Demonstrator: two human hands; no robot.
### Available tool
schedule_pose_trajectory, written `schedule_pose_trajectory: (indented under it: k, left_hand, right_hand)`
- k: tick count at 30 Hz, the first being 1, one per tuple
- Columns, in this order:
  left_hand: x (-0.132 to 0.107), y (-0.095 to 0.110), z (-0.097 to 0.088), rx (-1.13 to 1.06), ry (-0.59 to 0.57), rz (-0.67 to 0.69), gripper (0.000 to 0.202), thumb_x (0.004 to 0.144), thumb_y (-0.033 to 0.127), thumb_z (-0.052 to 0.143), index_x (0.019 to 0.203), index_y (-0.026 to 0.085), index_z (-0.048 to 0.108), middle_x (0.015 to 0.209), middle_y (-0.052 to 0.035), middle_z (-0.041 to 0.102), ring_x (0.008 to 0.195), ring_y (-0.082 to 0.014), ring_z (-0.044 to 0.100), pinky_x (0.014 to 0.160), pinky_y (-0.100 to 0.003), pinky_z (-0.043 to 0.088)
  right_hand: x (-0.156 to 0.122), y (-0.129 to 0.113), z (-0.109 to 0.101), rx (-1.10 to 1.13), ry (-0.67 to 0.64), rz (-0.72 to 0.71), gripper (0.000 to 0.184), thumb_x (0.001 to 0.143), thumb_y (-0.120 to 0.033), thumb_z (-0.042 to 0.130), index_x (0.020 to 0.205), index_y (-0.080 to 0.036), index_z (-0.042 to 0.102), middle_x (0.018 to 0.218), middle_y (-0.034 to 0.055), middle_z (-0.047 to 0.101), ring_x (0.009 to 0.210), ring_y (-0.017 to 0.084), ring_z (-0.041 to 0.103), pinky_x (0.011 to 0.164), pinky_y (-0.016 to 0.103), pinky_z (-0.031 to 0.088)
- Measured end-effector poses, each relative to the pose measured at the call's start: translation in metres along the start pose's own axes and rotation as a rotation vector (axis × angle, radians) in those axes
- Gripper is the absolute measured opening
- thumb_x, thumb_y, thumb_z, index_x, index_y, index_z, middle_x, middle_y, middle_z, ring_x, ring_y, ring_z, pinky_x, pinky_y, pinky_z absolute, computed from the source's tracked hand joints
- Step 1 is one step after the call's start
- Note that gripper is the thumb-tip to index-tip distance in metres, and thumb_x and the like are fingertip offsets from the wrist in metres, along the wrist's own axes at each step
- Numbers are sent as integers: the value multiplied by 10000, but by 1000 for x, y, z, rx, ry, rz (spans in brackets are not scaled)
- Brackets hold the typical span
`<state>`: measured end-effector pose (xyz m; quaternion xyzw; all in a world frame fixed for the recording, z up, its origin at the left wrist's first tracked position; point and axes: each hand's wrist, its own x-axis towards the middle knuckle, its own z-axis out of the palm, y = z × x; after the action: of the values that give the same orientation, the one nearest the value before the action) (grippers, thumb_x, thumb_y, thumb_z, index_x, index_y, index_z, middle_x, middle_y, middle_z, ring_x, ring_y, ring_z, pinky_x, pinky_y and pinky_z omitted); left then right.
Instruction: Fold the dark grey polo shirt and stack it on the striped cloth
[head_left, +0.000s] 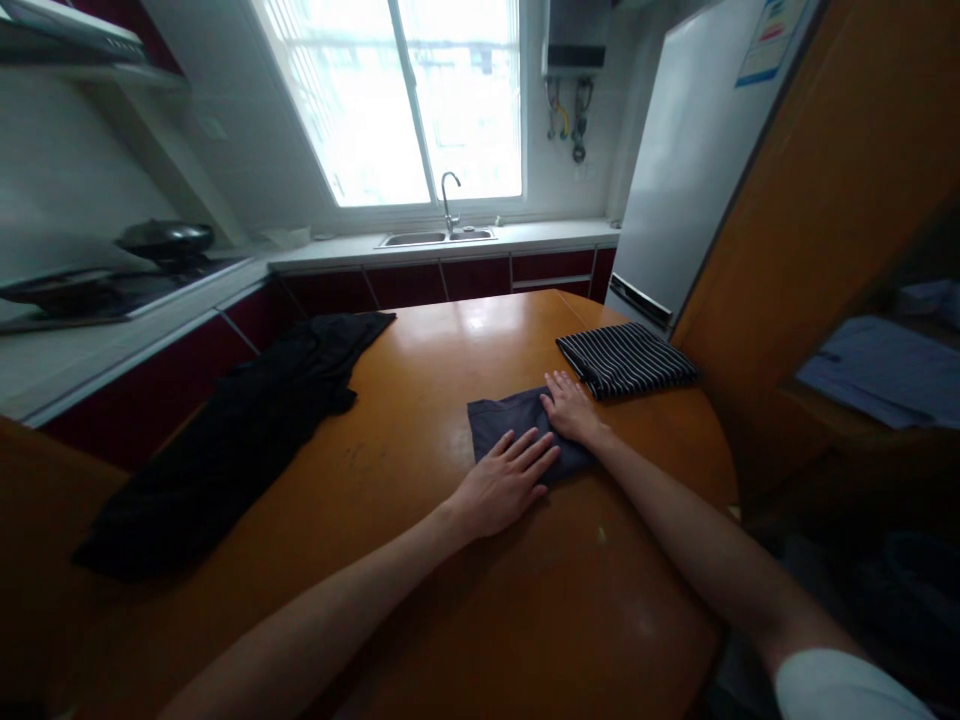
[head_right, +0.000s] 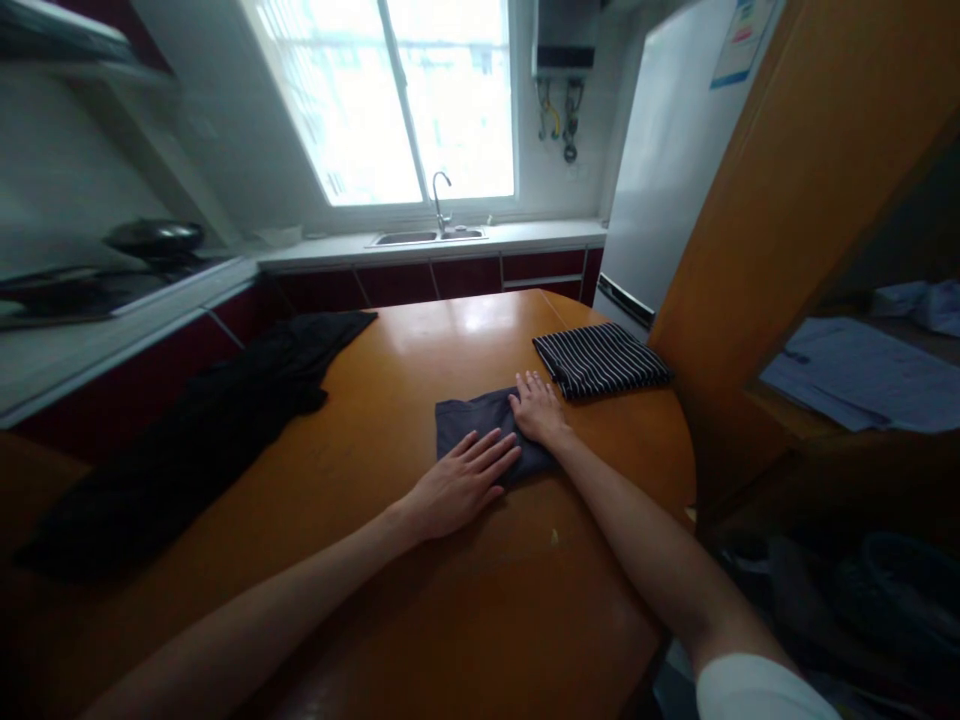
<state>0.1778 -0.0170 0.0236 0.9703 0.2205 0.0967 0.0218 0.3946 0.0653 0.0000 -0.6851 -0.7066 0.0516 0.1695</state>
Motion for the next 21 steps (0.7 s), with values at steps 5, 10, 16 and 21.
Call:
schedule_pose_trajectory:
  k: [5,10,16,21]
  left_hand:
    - [12,-29,-16,-326,103,-53,434,1073,351,294,1336,280,632,1434,-7,597,1366,-174,507,1161,-356,382]
    - [27,-104,-4,-210,332,-561,327,994,291,480,1210,189,702,1202,-104,698,1164,-244,611,1054,-398,450]
    - [25,-144,10,-150,189,-707,324,985,417,509,959,196,745,997,-86,698,1001,-237,619,891,-344,457]
    - [36,-142,4,-133,106,-810,384,1011,439,455,885,187,716,1038,-88,690,1008,-235,612,830,-333,439]
  right_hand:
    - [-6,-3,-7,13,133,-25,552,1009,-225,286,1505,-23,420,1586,175,386,1502,239,281,1220,381,200]
    - [-22,-26,-1,1,80,-117,578,1010,-291,315,1530,-48,382,1611,155,343,1513,259,252,1222,446,205]
    - [-27,-35,7,-102,13,-92,637,1016,-378,346,1557,-44,323,1645,168,242,1532,287,181,1229,509,141]
    - [-26,-34,5,-126,2,-92,638,1019,-392,335,1566,-65,313,1652,158,226,1534,273,174,1230,494,142]
